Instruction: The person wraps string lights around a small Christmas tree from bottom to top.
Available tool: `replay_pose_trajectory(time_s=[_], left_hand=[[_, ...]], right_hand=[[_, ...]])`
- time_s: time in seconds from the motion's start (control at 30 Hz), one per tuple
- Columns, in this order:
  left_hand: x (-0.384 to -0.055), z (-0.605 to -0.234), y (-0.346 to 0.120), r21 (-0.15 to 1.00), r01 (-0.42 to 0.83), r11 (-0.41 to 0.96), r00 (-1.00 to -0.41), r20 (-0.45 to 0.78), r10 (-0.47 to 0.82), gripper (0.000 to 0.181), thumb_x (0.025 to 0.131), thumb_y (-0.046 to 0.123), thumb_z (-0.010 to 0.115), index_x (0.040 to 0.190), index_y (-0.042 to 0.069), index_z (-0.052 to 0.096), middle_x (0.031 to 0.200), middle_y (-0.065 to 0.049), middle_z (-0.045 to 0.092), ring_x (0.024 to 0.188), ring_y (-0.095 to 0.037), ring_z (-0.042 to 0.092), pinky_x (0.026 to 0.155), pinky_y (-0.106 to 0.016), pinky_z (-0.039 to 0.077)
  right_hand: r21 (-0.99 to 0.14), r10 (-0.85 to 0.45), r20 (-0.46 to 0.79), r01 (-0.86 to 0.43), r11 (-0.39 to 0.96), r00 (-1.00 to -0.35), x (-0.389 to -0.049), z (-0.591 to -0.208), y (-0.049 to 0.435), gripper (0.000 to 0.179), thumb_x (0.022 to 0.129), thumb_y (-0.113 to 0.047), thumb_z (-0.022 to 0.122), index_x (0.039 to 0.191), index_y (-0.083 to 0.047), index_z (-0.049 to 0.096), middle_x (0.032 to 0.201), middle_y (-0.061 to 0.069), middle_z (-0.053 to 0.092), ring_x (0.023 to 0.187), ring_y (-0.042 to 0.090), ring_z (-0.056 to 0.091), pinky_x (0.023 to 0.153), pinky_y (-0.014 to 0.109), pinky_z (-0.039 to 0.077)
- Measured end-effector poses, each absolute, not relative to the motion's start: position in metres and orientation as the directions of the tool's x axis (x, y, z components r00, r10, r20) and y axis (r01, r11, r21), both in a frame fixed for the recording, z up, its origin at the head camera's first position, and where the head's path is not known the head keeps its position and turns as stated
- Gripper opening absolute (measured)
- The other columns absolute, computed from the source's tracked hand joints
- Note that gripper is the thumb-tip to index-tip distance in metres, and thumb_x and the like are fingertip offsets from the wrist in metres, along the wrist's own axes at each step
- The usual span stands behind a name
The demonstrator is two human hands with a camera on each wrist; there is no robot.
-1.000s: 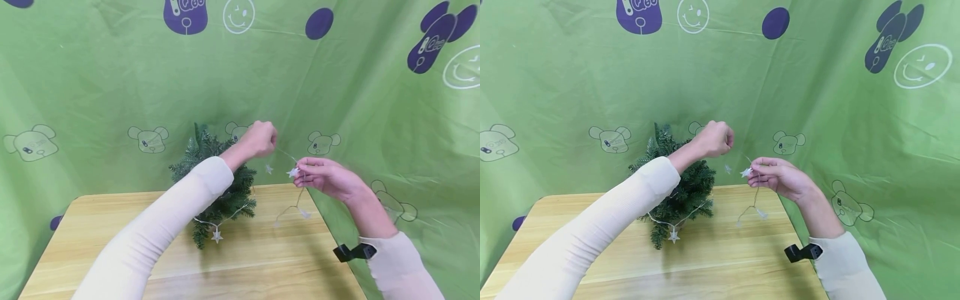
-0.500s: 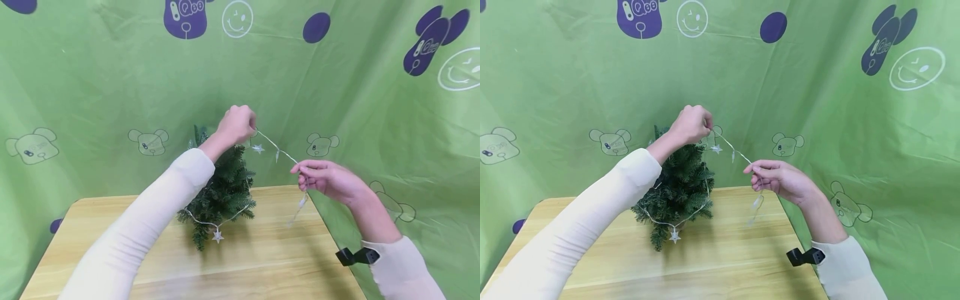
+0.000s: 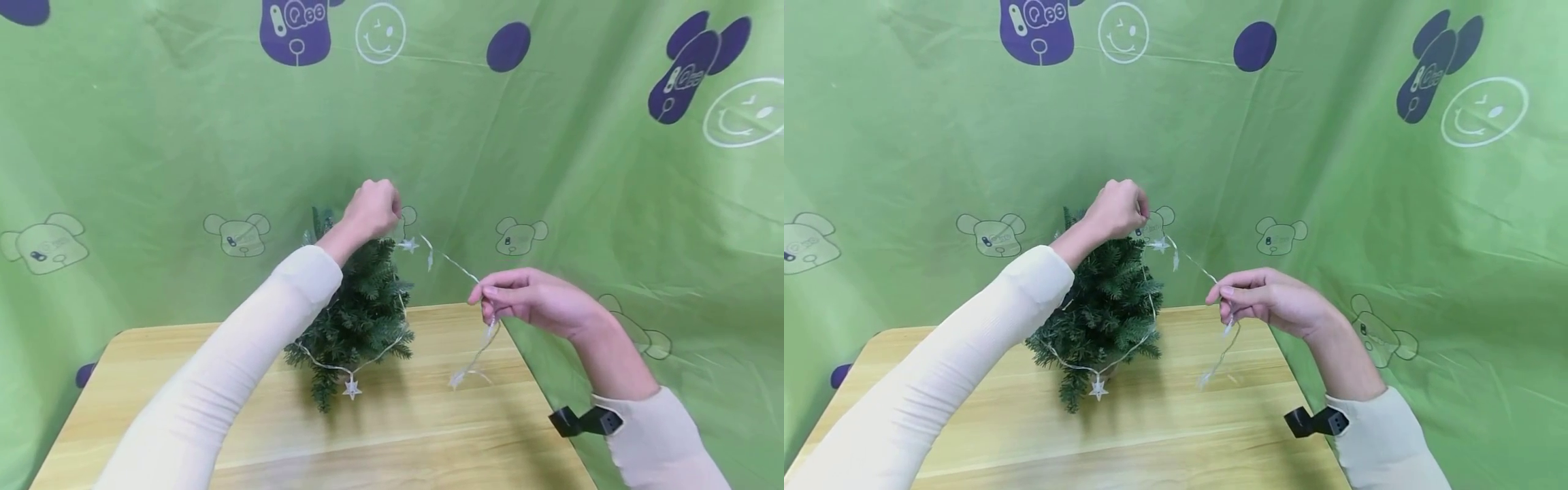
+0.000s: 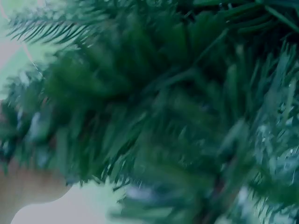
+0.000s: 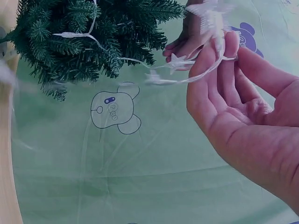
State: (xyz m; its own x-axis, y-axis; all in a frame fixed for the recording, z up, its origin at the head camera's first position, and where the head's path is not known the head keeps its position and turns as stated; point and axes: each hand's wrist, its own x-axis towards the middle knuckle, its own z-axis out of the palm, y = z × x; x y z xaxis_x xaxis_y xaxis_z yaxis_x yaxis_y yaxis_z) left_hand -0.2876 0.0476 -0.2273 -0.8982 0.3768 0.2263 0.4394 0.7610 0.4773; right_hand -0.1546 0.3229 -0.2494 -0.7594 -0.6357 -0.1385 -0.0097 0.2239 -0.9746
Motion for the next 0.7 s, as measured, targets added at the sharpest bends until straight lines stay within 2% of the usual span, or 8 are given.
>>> replay_pose_trajectory(time_s=[0.17, 0.3, 0.43, 0.53, 0.7], left_hand=[[-0.289, -0.229, 0.048, 0.488, 0.451, 0.748, -0.892, 0.204, 0.404, 0.025, 0.079, -0.008, 0.055, 0.079, 0.01, 0.072, 0.084, -0.004, 0.07, 0.085, -0.023, 0.064, 0.08, -0.035, 0.056], [-0.295, -0.223, 0.04, 0.507, 0.427, 0.749, -0.903, 0.199, 0.38, 0.022, 0.081, -0.007, 0.059, 0.083, 0.01, 0.073, 0.09, -0.004, 0.072, 0.089, -0.024, 0.064, 0.084, -0.036, 0.057], [-0.302, -0.218, 0.026, 0.505, 0.399, 0.765, -0.916, 0.185, 0.356, 0.021, 0.082, -0.006, 0.058, 0.084, 0.01, 0.072, 0.09, -0.006, 0.072, 0.09, -0.025, 0.063, 0.084, -0.037, 0.056], [-0.306, -0.219, 0.017, 0.496, 0.391, 0.775, -0.919, 0.159, 0.361, 0.023, 0.08, -0.005, 0.055, 0.082, 0.01, 0.072, 0.088, -0.006, 0.072, 0.09, -0.024, 0.063, 0.081, -0.037, 0.055], [-0.309, -0.223, 0.005, 0.508, 0.383, 0.772, -0.919, 0.126, 0.373, 0.021, 0.08, -0.002, 0.057, 0.081, 0.01, 0.074, 0.086, -0.006, 0.073, 0.087, -0.025, 0.063, 0.078, -0.036, 0.055]], right_hand=[[-0.98, -0.656, -0.13, -0.005, 0.199, -0.744, -0.155, -0.251, 0.32, 0.026, 0.105, -0.005, 0.046, 0.121, 0.004, 0.065, 0.096, 0.002, 0.071, 0.089, 0.015, 0.069, 0.092, 0.035, 0.058], [-0.984, -0.66, -0.124, 0.008, 0.176, -0.741, -0.155, -0.25, 0.319, 0.026, 0.105, -0.004, 0.047, 0.122, 0.004, 0.065, 0.097, 0.003, 0.071, 0.089, 0.015, 0.069, 0.089, 0.035, 0.059], [-0.988, -0.645, -0.117, 0.02, 0.156, -0.755, -0.156, -0.25, 0.319, 0.027, 0.105, -0.003, 0.047, 0.123, 0.001, 0.066, 0.103, 0.002, 0.073, 0.09, 0.013, 0.069, 0.087, 0.033, 0.059], [-0.99, -0.632, -0.101, 0.012, 0.143, -0.768, -0.158, -0.251, 0.318, 0.027, 0.105, -0.002, 0.046, 0.121, -0.002, 0.068, 0.106, 0.001, 0.074, 0.094, 0.013, 0.069, 0.09, 0.031, 0.058], [-0.991, -0.62, -0.078, -0.007, 0.134, -0.781, -0.161, -0.254, 0.315, 0.026, 0.105, -0.003, 0.046, 0.114, -0.005, 0.07, 0.106, 0.001, 0.073, 0.099, 0.015, 0.07, 0.096, 0.032, 0.056]])
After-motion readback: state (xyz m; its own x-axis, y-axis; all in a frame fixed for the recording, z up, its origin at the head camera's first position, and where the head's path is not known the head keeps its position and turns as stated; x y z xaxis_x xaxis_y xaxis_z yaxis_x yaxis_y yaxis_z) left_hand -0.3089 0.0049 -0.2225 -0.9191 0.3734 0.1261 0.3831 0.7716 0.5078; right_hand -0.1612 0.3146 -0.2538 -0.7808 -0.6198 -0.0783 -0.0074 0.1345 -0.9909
